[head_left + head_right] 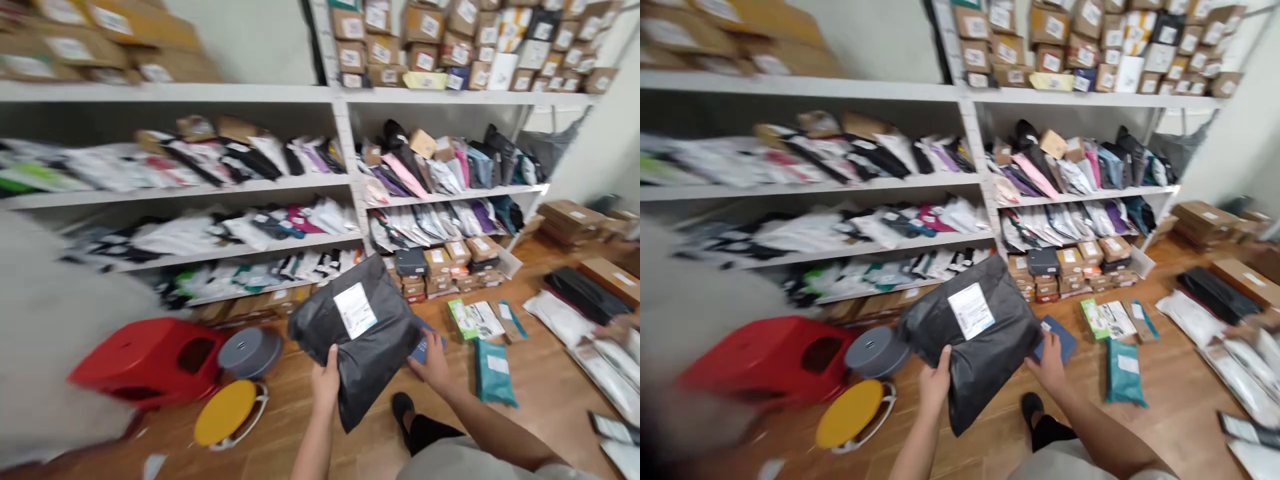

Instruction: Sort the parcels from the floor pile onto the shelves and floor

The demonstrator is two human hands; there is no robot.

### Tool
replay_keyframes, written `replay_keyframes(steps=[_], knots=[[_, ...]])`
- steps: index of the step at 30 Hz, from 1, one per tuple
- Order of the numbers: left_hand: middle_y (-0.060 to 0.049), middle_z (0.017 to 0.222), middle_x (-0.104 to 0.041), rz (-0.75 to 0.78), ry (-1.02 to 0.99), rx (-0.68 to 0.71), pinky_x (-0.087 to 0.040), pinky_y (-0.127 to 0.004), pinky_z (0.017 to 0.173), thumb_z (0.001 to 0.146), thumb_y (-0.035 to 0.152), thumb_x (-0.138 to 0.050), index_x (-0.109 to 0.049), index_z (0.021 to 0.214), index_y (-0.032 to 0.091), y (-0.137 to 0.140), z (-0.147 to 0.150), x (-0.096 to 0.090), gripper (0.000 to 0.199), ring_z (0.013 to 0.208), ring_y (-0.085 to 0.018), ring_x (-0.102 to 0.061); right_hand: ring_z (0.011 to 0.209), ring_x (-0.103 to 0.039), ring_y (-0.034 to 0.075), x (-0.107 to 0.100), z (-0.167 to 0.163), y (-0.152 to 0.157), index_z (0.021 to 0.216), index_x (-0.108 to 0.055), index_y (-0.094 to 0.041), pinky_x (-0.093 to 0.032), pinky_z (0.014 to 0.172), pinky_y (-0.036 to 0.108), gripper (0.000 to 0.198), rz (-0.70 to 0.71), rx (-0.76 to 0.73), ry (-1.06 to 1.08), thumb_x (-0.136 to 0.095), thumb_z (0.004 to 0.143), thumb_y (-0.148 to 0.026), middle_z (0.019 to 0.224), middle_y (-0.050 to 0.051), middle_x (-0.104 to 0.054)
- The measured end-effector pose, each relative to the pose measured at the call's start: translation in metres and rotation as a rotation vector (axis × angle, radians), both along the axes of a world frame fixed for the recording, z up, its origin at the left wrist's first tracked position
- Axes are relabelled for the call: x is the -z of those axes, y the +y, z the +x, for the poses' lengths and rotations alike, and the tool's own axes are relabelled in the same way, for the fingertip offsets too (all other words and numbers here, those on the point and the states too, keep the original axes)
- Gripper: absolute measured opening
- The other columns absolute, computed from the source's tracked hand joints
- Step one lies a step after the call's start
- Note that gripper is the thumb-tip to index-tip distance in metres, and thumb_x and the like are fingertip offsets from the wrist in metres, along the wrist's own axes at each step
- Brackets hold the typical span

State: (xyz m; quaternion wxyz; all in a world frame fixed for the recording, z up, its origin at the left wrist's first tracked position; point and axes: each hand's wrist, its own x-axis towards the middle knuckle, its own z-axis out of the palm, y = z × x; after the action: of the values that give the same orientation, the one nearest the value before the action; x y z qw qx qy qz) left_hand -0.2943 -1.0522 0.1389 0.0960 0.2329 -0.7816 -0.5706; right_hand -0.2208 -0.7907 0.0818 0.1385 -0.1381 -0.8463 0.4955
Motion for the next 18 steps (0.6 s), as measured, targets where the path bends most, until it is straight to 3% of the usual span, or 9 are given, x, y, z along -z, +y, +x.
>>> replay_keyframes(steps=[4,6,8,11,13,14,16,18], knots=[[-0.022,0.102,-0.08,-0.17,-0.078,-0.059,-0.059,-0.053,0.098,0.088,0.049,-0.059,-0.077,0.105,0.011,0.031,0.019,0.027,0.045,0.119,-0.045,-0.07,0.15,-0.041,0.034,0.015,0.057,-0.002,0.154,-0.038,-0.013,-0.033,0.128,0.05,0.095,0.008,-0.013,-0.208,-0.077,0.067,-0.024,0.157,0.023,-0.039],[-0.022,0.091,-0.079,-0.375,-0.132,0.036,-0.06,-0.054,0.089,0.091,0.052,-0.053,-0.076,0.107,0.012,0.047,0.027,0.036,0.048,0.109,-0.046,-0.073,0.155,-0.034,0.035,0.025,0.081,0.008,0.157,-0.034,-0.013,-0.031,0.13,0.05,0.101,-0.008,-0.051,-0.282,-0.077,0.066,-0.02,0.162,0.023,-0.033],[-0.022,0.086,-0.078,-0.596,-0.21,0.268,-0.06,-0.054,0.081,0.095,0.052,-0.047,-0.074,0.111,0.013,0.065,0.029,0.038,0.05,0.096,-0.046,-0.075,0.157,-0.03,0.037,0.032,0.101,0.028,0.16,-0.033,-0.012,-0.029,0.13,0.053,0.104,0.016,-0.075,-0.279,-0.075,0.064,-0.014,0.164,0.024,-0.031],[-0.018,0.103,-0.081,-0.761,-0.142,0.778,-0.059,-0.047,0.082,0.096,0.043,-0.046,-0.071,0.12,0.021,0.103,0.023,0.031,0.042,0.096,-0.04,-0.077,0.157,-0.031,0.036,0.039,0.12,0.073,0.16,-0.038,-0.016,-0.029,0.13,0.059,0.095,0.155,-0.052,-0.164,-0.065,0.069,-0.006,0.165,0.022,-0.035],[-0.014,0.112,-0.081,-0.77,-0.044,1.022,-0.058,-0.043,0.088,0.093,0.037,-0.049,-0.072,0.117,0.026,0.141,0.013,0.027,0.035,0.102,-0.036,-0.077,0.154,-0.036,0.035,0.045,0.129,0.111,0.158,-0.044,-0.021,-0.03,0.129,0.062,0.09,0.284,-0.068,-0.099,-0.057,0.072,-0.001,0.164,0.019,-0.042],[-0.013,0.112,-0.081,-0.759,-0.026,1.075,-0.058,-0.043,0.092,0.092,0.035,-0.051,-0.073,0.114,0.026,0.165,0.008,0.026,0.033,0.104,-0.035,-0.077,0.153,-0.039,0.034,0.049,0.134,0.132,0.157,-0.047,-0.023,-0.032,0.127,0.063,0.088,0.349,-0.102,-0.081,-0.054,0.073,0.001,0.163,0.017,-0.045],[-0.015,0.111,-0.082,-0.672,-0.027,1.081,-0.057,-0.046,0.098,0.09,0.036,-0.053,-0.074,0.107,0.025,0.218,-0.004,0.024,0.029,0.107,-0.037,-0.076,0.151,-0.044,0.034,0.059,0.146,0.18,0.156,-0.05,-0.028,-0.038,0.125,0.062,0.087,0.47,-0.199,-0.063,-0.053,0.075,0.003,0.162,0.013,-0.05],[-0.017,0.114,-0.081,-0.465,-0.07,1.051,-0.054,-0.048,0.107,0.089,0.036,-0.056,-0.074,0.1,0.022,0.279,-0.016,0.022,0.025,0.118,-0.039,-0.072,0.149,-0.047,0.034,0.071,0.16,0.235,0.157,-0.049,-0.032,-0.042,0.123,0.06,0.087,0.58,-0.243,-0.062,-0.056,0.077,0.003,0.161,0.01,-0.052]])
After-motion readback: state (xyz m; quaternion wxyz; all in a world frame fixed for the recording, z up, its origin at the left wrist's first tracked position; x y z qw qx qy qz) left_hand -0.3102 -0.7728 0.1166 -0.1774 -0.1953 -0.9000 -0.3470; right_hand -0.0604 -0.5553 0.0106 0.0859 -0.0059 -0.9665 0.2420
